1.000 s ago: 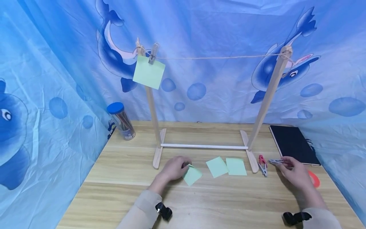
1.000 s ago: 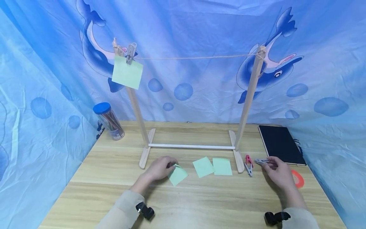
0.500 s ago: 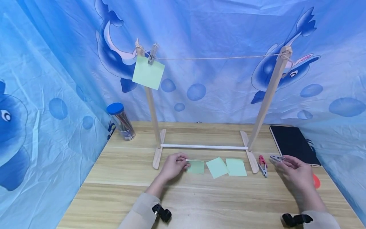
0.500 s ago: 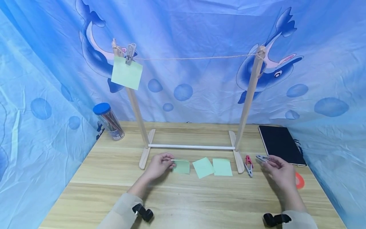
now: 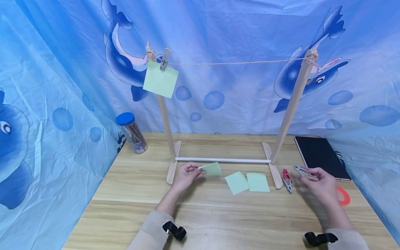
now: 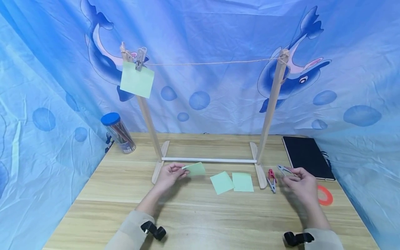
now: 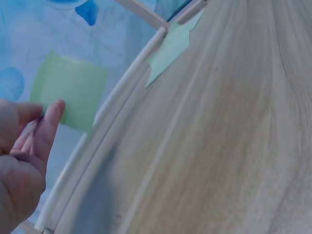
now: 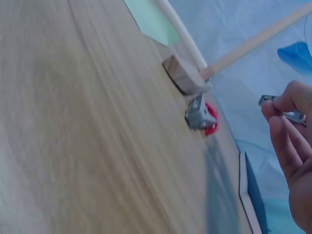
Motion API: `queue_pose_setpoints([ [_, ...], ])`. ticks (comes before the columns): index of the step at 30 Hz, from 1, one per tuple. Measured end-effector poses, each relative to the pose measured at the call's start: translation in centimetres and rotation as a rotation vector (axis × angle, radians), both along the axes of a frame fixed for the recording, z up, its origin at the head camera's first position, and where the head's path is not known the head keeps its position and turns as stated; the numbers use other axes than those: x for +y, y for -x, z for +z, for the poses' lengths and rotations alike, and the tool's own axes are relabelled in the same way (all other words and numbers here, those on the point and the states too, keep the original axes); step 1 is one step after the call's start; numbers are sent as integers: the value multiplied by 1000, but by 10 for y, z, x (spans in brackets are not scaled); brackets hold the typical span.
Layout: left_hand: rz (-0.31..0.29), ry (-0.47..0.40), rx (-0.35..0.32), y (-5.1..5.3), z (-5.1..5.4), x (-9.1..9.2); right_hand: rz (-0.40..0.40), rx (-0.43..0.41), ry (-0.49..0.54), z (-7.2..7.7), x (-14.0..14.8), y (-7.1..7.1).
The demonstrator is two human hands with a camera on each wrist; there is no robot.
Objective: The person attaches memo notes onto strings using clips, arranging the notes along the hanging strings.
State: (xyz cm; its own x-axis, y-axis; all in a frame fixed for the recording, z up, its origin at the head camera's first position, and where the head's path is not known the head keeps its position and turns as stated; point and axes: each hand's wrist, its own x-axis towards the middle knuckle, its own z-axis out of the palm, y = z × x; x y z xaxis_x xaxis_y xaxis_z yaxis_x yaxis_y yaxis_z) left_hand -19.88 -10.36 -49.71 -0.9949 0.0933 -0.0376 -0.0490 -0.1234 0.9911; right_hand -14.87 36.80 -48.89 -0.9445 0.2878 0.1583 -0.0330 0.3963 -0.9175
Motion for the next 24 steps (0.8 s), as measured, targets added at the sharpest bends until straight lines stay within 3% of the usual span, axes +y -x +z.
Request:
queue_pose_setpoints([
  [4,45,24,21,0,6,0,-23,65,-141,5,-7,1],
  [8,99,72,45,-2,20,-1,-18,110,-251,15,-13,4],
  [13,174,170,98,0,41,-2,62,305,-244,31,-27,11],
  [18,230,221,221,5,70,0,94,440,-245,59,-47,22],
  [22,256,231,347,12,100,2,102,500,-261,92,-65,30],
  [24,259,229,397,16,117,3,148,541,-241,111,-74,33],
])
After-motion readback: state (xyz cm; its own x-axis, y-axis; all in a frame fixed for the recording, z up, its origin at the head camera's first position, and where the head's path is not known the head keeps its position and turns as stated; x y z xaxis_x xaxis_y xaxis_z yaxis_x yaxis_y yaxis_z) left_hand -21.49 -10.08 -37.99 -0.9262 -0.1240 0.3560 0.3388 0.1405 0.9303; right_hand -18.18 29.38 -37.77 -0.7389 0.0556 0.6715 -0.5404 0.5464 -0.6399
